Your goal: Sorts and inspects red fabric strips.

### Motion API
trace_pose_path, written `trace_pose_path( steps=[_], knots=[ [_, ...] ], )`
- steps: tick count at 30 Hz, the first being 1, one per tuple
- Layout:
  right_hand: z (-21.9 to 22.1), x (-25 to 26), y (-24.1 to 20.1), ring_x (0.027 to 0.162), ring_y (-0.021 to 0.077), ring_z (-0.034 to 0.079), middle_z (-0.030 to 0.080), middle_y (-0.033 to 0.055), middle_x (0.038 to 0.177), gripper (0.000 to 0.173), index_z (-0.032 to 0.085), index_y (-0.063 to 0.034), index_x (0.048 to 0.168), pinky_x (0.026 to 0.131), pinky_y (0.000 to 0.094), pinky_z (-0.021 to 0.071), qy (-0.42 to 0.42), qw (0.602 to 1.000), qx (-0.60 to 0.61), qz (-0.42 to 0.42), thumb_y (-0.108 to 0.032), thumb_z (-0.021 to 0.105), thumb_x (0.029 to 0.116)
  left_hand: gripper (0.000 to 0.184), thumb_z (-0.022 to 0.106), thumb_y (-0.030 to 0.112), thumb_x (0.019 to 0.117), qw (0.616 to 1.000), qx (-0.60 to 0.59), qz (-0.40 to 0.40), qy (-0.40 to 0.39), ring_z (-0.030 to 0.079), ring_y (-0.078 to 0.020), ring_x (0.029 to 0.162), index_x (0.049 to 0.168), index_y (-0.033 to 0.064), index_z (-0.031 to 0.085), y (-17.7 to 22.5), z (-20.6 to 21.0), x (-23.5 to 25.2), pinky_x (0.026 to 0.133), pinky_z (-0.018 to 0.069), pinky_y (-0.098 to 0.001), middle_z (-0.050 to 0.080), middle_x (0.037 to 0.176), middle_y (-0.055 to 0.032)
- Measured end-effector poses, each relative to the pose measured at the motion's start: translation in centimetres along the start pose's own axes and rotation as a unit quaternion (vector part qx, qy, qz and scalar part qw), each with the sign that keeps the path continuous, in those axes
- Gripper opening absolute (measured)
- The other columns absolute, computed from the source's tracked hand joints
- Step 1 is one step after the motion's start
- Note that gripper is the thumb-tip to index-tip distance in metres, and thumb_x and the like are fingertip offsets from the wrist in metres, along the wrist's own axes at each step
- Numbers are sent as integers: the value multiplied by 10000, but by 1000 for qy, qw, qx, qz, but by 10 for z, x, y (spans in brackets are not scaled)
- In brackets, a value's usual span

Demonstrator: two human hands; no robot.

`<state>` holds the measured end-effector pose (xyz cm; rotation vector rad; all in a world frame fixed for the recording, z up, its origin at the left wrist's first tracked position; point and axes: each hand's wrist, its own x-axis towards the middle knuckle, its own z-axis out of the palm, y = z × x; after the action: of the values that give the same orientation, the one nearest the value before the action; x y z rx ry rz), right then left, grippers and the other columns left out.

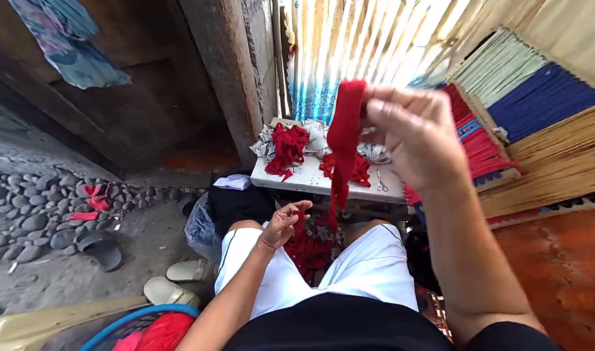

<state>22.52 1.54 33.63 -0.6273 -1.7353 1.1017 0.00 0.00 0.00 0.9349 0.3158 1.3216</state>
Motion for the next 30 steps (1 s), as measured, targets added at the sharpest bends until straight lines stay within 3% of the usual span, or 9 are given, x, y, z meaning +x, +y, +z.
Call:
trace_pose_path(
  steps=[3,7,11,15,18,22,27,30],
  knots=[
    [16,-34,52,931,174,712,696,134,1176,279,651,72,1222,834,370,623,4,998,40,40,-52,521,1008,124,727,238,936,1000,3,5,-31,551,-289,1351,1008,139,745,4,3,-5,1117,461,-482,614,1420,-118],
    [27,-53,96,943,161,704,688,121,1178,246,667,63,1175,852,354,618,8,991,106,86,-40,527,1001,131,729,283,940,999,39,21,-14,524,-233,1373,1028,187,743,15,4,-7,1115,462,-455,581,1463,-43],
    [27,-58,121,849,130,717,726,89,1061,218,678,40,1138,812,321,623,-17,972,179,152,-50,529,1007,116,736,227,939,998,42,46,-29,613,-142,1239,1048,196,760,27,15,-7,1040,520,-365,641,1381,-3],
    [28,-63,149,756,109,717,749,69,895,224,699,10,1095,755,291,615,-35,937,252,240,-95,515,1022,120,748,266,930,992,90,68,-51,567,-156,1299,1030,202,759,39,42,-5,1038,518,-366,588,1438,-8],
    [28,-67,165,756,103,714,743,62,871,240,701,4,1054,756,280,611,-35,918,268,290,-119,495,1043,125,726,247,949,988,137,68,-4,567,-174,1282,1036,158,737,50,61,-4,1008,531,-369,568,1436,-39],
    [30,-78,174,693,78,693,728,32,806,216,717,-42,1007,702,258,604,9,911,265,317,-140,527,1034,41,712,134,943,973,209,-19,93,650,-123,1083,984,138,714,64,72,-10,893,571,-309,679,1217,-18],
    [31,-88,180,667,90,693,722,49,813,215,694,-33,1103,674,266,608,27,909,270,318,-129,514,1036,68,747,156,906,951,301,-64,28,645,-124,1077,945,113,712,61,83,-20,919,572,-313,677,1142,-16],
    [34,-92,179,646,69,639,669,18,762,178,699,-39,1084,654,243,569,30,919,225,322,-105,552,1008,61,738,112,910,940,326,-95,29,664,-92,914,940,70,706,46,90,-20,854,583,-301,689,957,5]
  ],
)
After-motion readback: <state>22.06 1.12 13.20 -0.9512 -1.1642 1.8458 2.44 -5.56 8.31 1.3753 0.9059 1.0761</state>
